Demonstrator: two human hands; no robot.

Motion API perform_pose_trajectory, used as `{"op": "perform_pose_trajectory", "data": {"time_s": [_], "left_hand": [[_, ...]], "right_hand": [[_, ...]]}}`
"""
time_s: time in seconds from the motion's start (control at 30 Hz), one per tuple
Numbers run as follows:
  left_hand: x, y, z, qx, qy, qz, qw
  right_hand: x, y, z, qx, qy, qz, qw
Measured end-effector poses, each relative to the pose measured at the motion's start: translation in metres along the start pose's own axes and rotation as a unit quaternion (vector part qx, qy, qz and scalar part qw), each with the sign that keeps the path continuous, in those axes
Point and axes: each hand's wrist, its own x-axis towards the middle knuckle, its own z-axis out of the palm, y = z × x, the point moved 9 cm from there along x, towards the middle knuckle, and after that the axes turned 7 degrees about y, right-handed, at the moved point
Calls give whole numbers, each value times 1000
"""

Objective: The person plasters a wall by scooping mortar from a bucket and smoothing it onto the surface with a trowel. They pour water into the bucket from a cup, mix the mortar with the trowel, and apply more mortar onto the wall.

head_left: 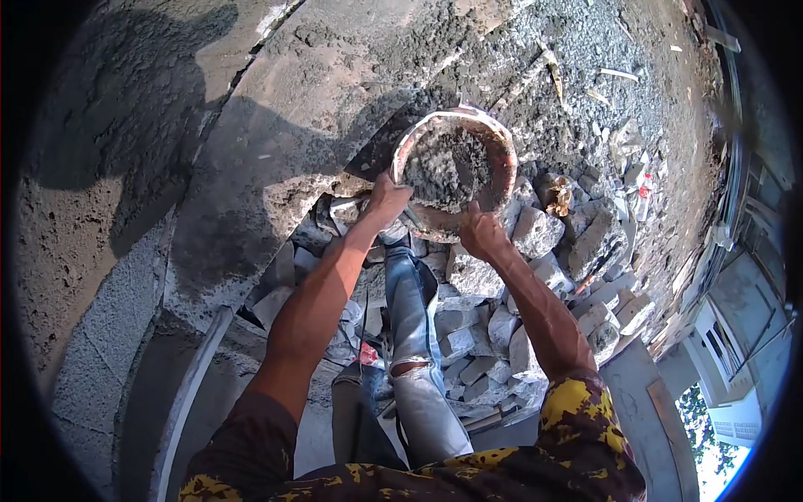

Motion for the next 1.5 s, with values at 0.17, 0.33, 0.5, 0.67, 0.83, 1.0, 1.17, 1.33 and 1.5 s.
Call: {"op": "perform_pose_trajectory", "data": {"time_s": [0.17,0.33,0.5,0.67,0.83,1.0,1.17,1.33,1.5], "left_hand": [[-60,-9,-28,3,86,27,996],[-130,-18,-50,-47,123,-34,991],[-208,-26,-142,-139,190,-67,970],[-301,4,-197,-148,244,-53,957],[-353,39,-219,-139,236,36,961],[-424,28,-252,-209,299,53,930],[-487,53,-246,-208,308,37,928],[-505,61,-243,-173,332,103,922],[-519,51,-241,-277,297,60,912]], "right_hand": [[-52,68,-117,334,-127,363,860],[-30,-8,-51,213,-84,73,971],[-20,-131,-176,141,-75,-225,961],[-45,-39,-264,289,-33,109,951],[2,-132,-286,272,107,-82,953],[-67,-150,-393,185,143,-138,962],[-69,-110,-417,175,-44,-67,981],[-94,-188,-345,536,-275,-57,796],[-136,-221,-363,308,-27,-405,861]]}}
